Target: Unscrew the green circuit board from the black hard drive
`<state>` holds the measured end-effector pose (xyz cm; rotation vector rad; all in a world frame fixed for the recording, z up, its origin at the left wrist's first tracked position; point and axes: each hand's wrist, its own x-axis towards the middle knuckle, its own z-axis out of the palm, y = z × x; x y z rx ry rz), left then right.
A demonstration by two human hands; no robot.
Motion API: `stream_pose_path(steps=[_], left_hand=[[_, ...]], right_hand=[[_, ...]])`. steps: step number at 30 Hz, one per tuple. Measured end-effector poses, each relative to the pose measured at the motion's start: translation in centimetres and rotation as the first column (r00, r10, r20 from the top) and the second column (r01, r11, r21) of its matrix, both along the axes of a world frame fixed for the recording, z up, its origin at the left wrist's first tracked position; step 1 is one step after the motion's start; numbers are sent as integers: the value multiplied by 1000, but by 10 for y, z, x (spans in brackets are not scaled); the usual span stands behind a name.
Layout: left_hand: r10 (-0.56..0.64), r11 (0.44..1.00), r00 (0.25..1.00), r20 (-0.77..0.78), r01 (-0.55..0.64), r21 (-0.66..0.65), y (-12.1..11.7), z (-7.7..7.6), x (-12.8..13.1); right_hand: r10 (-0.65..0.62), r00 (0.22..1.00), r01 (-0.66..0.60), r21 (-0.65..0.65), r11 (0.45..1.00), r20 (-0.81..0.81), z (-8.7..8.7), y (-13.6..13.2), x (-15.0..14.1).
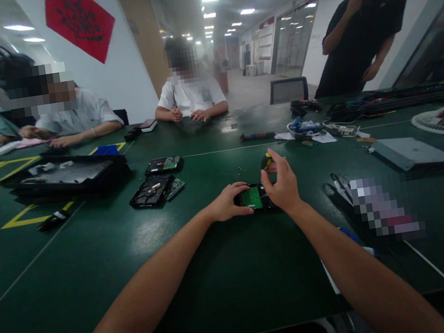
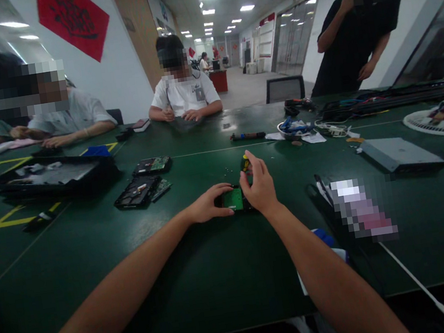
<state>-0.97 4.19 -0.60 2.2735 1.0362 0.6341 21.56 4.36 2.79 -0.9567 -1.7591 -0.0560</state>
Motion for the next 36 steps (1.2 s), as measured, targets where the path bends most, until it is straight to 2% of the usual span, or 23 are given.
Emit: stream_pose_path(steps=[20,25,32,36], left_hand=[[-12,1000,1000,25,12,-8,0,1,-1],[-7,1000,999,34,7,-2,1,-1,-1],[-8,1000,1000,14,8,16,1,-2,-1],[-11,1000,1000,9,11,16,1,-2,-2]], right_hand=[[19,999,-18,-15,1000,26,0,0,0],[-9,1000,10,-8,1000,28,0,2,0],[26,999,-26,-8,1000,37,-1,1,-1],[-20,1000,20,-20,1000,25,-1,0,0]])
